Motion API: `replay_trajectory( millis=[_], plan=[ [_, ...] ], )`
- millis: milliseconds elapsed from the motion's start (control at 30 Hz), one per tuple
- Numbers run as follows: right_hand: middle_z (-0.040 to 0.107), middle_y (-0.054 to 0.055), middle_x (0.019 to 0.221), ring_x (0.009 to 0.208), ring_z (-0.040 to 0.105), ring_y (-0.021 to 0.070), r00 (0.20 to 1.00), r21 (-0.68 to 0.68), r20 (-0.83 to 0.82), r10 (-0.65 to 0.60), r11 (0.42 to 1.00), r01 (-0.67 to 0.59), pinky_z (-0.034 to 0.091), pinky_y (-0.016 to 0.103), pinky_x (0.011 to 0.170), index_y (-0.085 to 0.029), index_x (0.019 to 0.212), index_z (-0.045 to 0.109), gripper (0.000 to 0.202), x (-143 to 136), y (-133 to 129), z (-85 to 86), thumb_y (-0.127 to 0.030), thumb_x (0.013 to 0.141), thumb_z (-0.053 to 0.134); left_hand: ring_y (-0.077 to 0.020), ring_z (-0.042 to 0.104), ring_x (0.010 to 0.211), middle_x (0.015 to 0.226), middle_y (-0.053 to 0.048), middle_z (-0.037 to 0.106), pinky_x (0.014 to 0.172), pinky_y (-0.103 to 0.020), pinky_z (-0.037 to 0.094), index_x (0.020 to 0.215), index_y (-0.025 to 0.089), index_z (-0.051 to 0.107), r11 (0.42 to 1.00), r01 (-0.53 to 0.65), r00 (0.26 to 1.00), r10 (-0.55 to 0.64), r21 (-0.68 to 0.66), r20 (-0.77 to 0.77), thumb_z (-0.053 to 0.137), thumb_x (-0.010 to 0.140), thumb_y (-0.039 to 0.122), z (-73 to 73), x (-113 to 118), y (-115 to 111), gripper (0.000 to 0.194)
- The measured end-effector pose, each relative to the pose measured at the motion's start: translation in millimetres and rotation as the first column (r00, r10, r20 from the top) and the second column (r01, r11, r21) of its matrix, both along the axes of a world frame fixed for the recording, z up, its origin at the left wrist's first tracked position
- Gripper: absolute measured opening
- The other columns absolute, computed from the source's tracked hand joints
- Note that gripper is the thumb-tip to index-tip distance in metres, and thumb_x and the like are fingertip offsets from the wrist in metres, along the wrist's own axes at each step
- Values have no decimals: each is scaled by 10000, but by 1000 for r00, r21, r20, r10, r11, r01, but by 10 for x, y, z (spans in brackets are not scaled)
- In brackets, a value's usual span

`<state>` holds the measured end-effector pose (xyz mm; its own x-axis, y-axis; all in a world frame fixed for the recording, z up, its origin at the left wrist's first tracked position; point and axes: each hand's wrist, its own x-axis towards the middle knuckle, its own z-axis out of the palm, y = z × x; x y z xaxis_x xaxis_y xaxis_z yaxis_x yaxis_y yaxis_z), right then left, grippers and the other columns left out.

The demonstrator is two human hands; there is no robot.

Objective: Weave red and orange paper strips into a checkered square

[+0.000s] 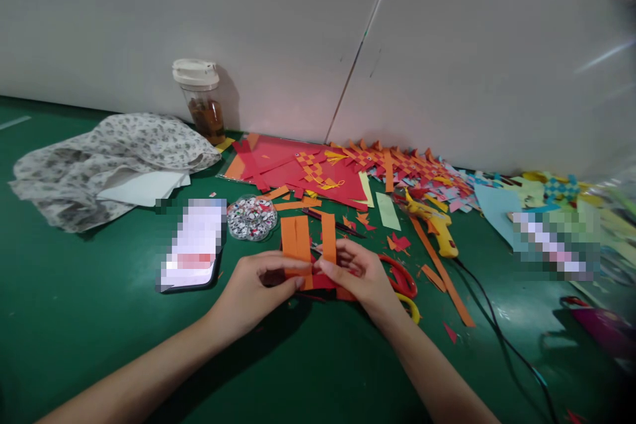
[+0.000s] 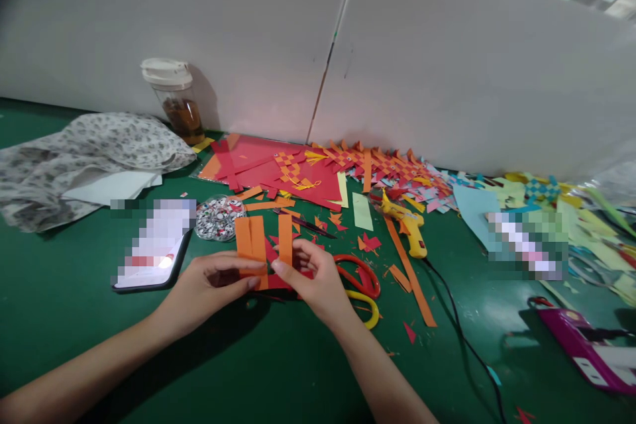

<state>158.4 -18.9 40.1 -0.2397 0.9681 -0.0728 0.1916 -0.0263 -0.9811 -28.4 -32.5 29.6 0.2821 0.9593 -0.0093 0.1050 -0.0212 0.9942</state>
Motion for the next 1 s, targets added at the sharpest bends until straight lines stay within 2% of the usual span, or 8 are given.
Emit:
replay_trajectory(
  millis=[100,233,433,533,700,900,1000],
  plan=[
    [645,33,760,732,609,176,998,38,60,7,999,-9,489,284,662,-176,760,641,199,43,24,-2,-374,745,639,-159,646,710,861,-59,695,614,-244,529,879,210,731,999,-4,999,5,34,-50,615,735,184,8,0,1,186],
    [577,4,662,637,546,144,988,129,154,-14,992,-6,451,261,594,-171,614,630,207,50,39,30,-346,719,665,-149,636,675,835,-58,689,588,-229,515,866,202,733,997,2,995,5,71,-102,608,729,168,2,-12,0,189],
    [667,34,709,687,611,191,992,50,125,-29,998,23,490,301,646,-175,706,693,184,21,29,35,-354,665,711,-146,632,655,812,-60,674,557,-220,496,847,187,727,998,9,993,-1,69,-120,608,729,173,-18,-17,-10,168],
    [677,37,702,696,621,202,989,82,122,-79,994,69,502,313,661,-177,689,689,185,-9,10,14,-354,647,725,-153,636,672,839,-66,676,570,-228,507,854,186,724,998,9,994,-2,58,-109,613,726,182,-17,-5,-17,170],
    [632,10,645,627,595,164,981,155,140,-132,982,110,497,274,600,-184,642,627,195,-49,-14,6,-355,649,721,-156,637,681,861,-66,679,605,-247,524,852,191,719,998,10,996,-5,57,-87,610,733,194,-14,-1,-26,161],
    [622,5,670,653,595,161,985,90,157,-71,994,58,490,266,619,-186,676,608,233,13,15,49,-330,583,766,-154,637,694,836,-61,665,585,-230,500,854,180,716,998,1,997,3,59,-76,608,735,166,-26,-15,-12,161],
    [603,-9,625,619,582,149,987,95,148,-55,995,41,486,260,608,-186,634,596,208,15,10,63,-326,612,750,-150,631,692,838,-60,663,577,-226,490,853,180,715,998,4,998,-1,55,-60,608,738,163,-23,-11,-9,158]
  ],
)
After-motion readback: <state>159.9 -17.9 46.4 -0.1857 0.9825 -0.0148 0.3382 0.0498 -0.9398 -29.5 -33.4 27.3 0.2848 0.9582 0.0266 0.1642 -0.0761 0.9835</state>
